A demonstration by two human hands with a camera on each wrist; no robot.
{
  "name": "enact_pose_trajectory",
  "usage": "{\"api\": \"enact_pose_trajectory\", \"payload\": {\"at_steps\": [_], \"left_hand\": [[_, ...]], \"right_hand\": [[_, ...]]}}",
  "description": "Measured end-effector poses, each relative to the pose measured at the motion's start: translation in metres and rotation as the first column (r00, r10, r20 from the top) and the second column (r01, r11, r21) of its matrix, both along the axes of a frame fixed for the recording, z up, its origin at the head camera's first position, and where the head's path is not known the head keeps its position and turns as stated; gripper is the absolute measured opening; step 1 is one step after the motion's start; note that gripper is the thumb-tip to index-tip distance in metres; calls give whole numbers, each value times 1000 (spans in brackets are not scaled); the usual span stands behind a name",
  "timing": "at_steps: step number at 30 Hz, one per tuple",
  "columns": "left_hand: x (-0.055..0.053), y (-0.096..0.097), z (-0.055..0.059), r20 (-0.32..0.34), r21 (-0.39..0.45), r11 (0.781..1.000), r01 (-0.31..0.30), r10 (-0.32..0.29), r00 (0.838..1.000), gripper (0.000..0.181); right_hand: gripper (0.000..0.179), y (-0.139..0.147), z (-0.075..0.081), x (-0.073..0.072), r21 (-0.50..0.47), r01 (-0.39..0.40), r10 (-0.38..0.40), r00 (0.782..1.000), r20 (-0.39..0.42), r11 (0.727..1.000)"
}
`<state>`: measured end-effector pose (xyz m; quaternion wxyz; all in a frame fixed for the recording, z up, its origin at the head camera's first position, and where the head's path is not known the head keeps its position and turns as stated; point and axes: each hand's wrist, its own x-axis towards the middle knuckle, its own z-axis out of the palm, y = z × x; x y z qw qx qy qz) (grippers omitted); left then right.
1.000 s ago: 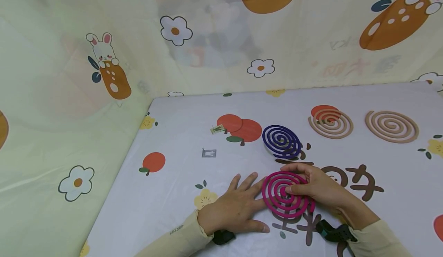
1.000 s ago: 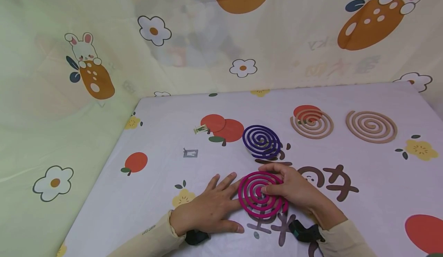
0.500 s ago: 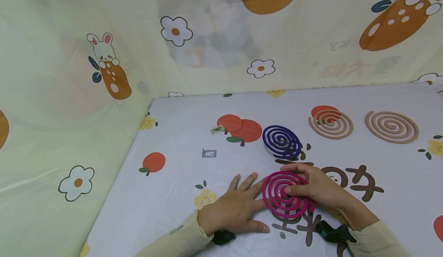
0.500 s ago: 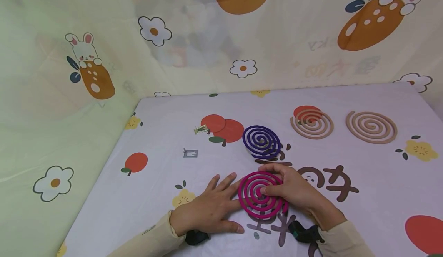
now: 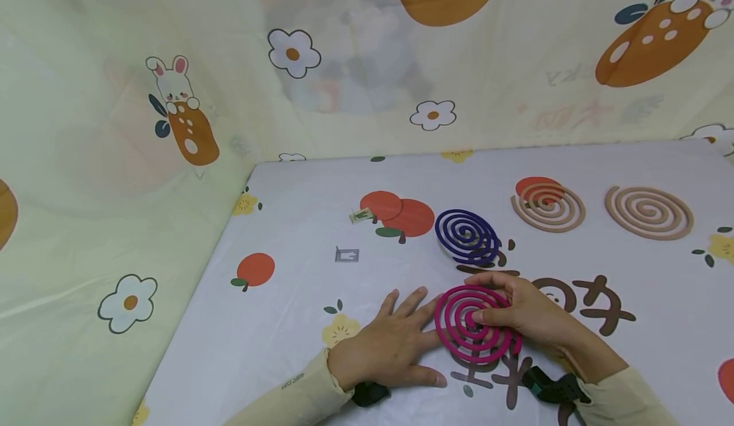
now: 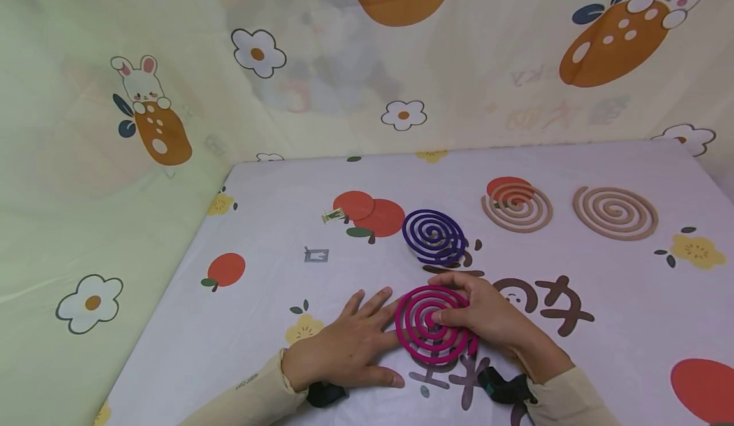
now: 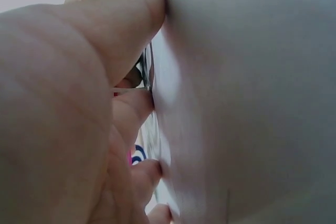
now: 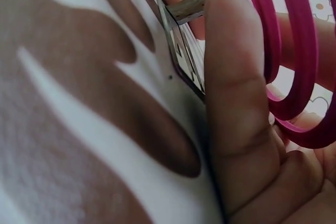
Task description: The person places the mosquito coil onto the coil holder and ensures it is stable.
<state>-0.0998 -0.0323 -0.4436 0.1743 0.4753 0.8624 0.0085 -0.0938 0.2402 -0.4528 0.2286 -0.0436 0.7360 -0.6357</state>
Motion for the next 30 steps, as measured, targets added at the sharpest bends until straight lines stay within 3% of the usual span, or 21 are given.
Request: {"api": "enact_pose_trajectory", "payload": {"at_steps": [12,21,25,30], "left_hand": [[-1,-2,3,-9,-15,1000,-22,22,1000,84],[-12,-8,6,1,17,999,-43,43,999,76],[-14,-10,7,-24,66,996,-57,59,998,72],[-16,-12,8,-72,145,987,-67,78,994,66]], "right_hand": [[69,-2,2,1,57,18,-18,1000,-2,998],[69,1,5,7,157,16,-10,999,-42,987],[71,2,10,11,230,38,-17,995,-95,973],[68,1,16,16,374,104,-20,975,-221,922]]}}
